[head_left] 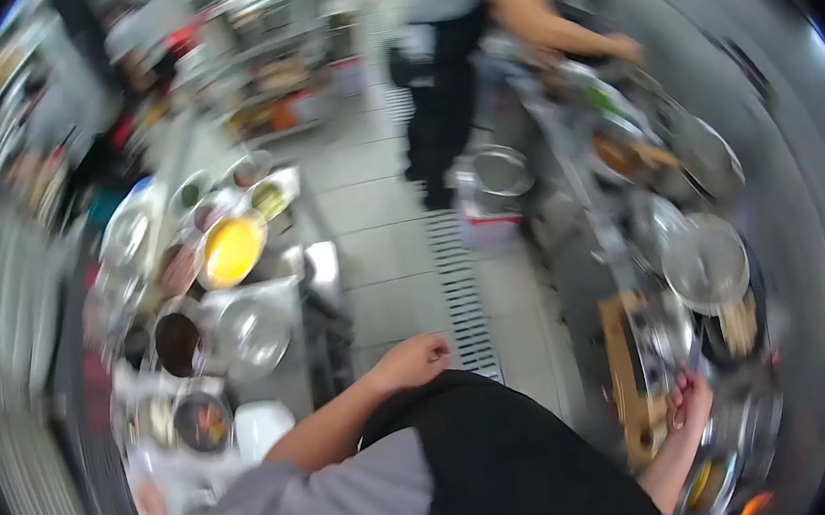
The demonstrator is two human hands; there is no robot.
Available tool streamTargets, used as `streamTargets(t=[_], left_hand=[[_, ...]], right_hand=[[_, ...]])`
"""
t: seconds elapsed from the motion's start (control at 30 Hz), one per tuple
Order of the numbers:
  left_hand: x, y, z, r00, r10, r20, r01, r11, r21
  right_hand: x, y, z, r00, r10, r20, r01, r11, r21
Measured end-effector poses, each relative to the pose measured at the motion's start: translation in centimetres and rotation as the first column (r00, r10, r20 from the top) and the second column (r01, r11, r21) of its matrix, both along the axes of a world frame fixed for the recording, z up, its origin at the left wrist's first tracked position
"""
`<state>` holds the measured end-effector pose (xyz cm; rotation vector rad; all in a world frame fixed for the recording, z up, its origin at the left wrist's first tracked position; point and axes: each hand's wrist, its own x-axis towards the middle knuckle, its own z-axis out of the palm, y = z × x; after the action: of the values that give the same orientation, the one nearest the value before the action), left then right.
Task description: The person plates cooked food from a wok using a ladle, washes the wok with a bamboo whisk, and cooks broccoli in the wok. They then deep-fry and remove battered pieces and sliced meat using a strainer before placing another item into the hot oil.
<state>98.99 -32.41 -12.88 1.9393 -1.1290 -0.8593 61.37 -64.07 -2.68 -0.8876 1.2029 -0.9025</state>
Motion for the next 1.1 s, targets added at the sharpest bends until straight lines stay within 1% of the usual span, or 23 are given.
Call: streamTargets(t=[0.03,0.07,0.1,0.13,0.17,0.23,0.3,0.37,0.43,0.47,0.5,0.53,0.57,0.6,0.7,0.77,0.83,0.87,0.93,0.97,1.0,1.03,1.1], left_hand=[[0.0,-0.6,-0.8,1.0,-0.018,-0.013,0.018,1.0,0.018],[-0.2,-1.3,-0.8,0.995,-0.061,-0.073,0.065,0.996,0.057],[-0.4,-2.0,-0.6,0.987,-0.093,-0.128,0.107,0.989,0.103],[-0.7,-2.7,-0.9,0.982,-0.16,-0.101,0.17,0.98,0.107],[-0.8,-3.5,-1.1,0.976,-0.208,-0.07,0.215,0.971,0.106],[-1.1,-5.1,-1.2,0.95,-0.308,-0.049,0.312,0.944,0.109],[-1.3,-7.1,-0.9,0.936,-0.35,-0.025,0.351,0.93,0.114],[-1.8,-8.8,-0.5,0.963,-0.271,-0.008,0.27,0.958,0.097],[-2.1,-10.0,-0.4,0.963,-0.267,0.037,0.262,0.96,0.099],[-2.5,-10.5,-0.3,0.973,-0.23,0.032,0.225,0.969,0.104],[-3.1,-11.0,0.0,0.982,-0.188,0.022,0.185,0.976,0.112],[-3.8,-11.4,0.4,0.983,-0.182,0.027,0.178,0.977,0.115],[-4.5,-11.8,1.1,0.973,-0.226,0.044,0.216,0.963,0.158],[-5.1,-12.1,1.5,0.964,-0.26,0.059,0.244,0.949,0.201],[-6.7,-11.8,0.2,0.987,-0.138,0.084,0.123,0.979,0.164],[-7.9,-11.6,0.2,0.992,-0.104,0.068,0.088,0.973,0.212],[-8.9,-11.7,0.0,0.995,-0.089,0.048,0.074,0.965,0.253],[-9.2,-11.7,-0.3,0.987,-0.135,0.089,0.104,0.952,0.288],[-10.0,-12.3,0.0,0.975,-0.179,0.129,0.129,0.938,0.322],[-10.5,-12.7,0.8,0.98,-0.163,0.115,0.114,0.931,0.346],[-10.8,-13.1,1.3,0.984,-0.149,0.1,0.102,0.923,0.371],[-10.9,-13.3,1.0,0.983,-0.153,0.101,0.105,0.922,0.374],[-10.8,-14.0,-0.1,0.976,-0.16,0.145,0.101,0.931,0.351]], right_hand=[[-2.8,0.7,0.4,0.989,-0.017,-0.149,0.002,0.995,-0.101],[-1.8,3.8,5.0,0.917,-0.037,-0.397,-0.04,0.982,-0.183],[-3.7,4.0,5.8,0.868,-0.071,-0.491,-0.09,0.95,-0.298],[-5.6,3.9,7.1,0.775,-0.122,-0.621,-0.095,0.948,-0.305],[-6.7,3.7,8.7,0.619,-0.16,-0.769,-0.098,0.956,-0.278],[-8.5,2.6,9.0,0.303,-0.336,-0.892,-0.243,0.877,-0.413],[-9.7,-0.2,8.3,0.129,-0.39,-0.912,-0.31,0.857,-0.411],[-11.0,-4.6,6.5,0.228,-0.225,-0.947,-0.227,0.934,-0.276],[-12.5,-9.1,3.8,0.278,-0.12,-0.953,-0.229,0.955,-0.187],[-12.7,-11.2,2.4,0.288,-0.127,-0.949,-0.224,0.955,-0.196],[-12.7,-13.1,1.3,0.25,-0.201,-0.947,-0.203,0.946,-0.254],[-13.2,-14.5,0.3,0.21,-0.269,-0.94,-0.188,0.932,-0.309],[-13.9,-15.3,0.3,0.218,-0.266,-0.939,-0.197,0.93,-0.309],[-14.8,-16.2,0.7,0.189,-0.312,-0.931,-0.193,0.918,-0.347],[-17.5,-16.9,4.4,0.097,-0.387,-0.917,-0.22,0.89,-0.399],[-22.6,-19.4,4.4,0.073,-0.383,-0.921,-0.222,0.894,-0.389],[-24.3,-20.3,5.3,0.04,-0.36,-0.932,-0.151,0.92,-0.362],[-25.6,-21.4,4.3,0.047,-0.362,-0.931,-0.164,0.917,-0.364],[-28.0,-23.1,1.5,0.368,-0.26,-0.893,-0.002,0.96,-0.281],[-28.2,-23.2,0.5,0.368,-0.258,-0.893,-0.005,0.96,-0.28],[-27.8,-23.0,-0.1,0.596,-0.186,-0.781,0.047,0.979,-0.197],[-27.7,-22.8,-0.9,0.785,-0.125,-0.607,0.079,0.992,-0.101],[-27.5,-23.7,-4.0,0.881,-0.097,-0.463,0.083,0.995,-0.05]])
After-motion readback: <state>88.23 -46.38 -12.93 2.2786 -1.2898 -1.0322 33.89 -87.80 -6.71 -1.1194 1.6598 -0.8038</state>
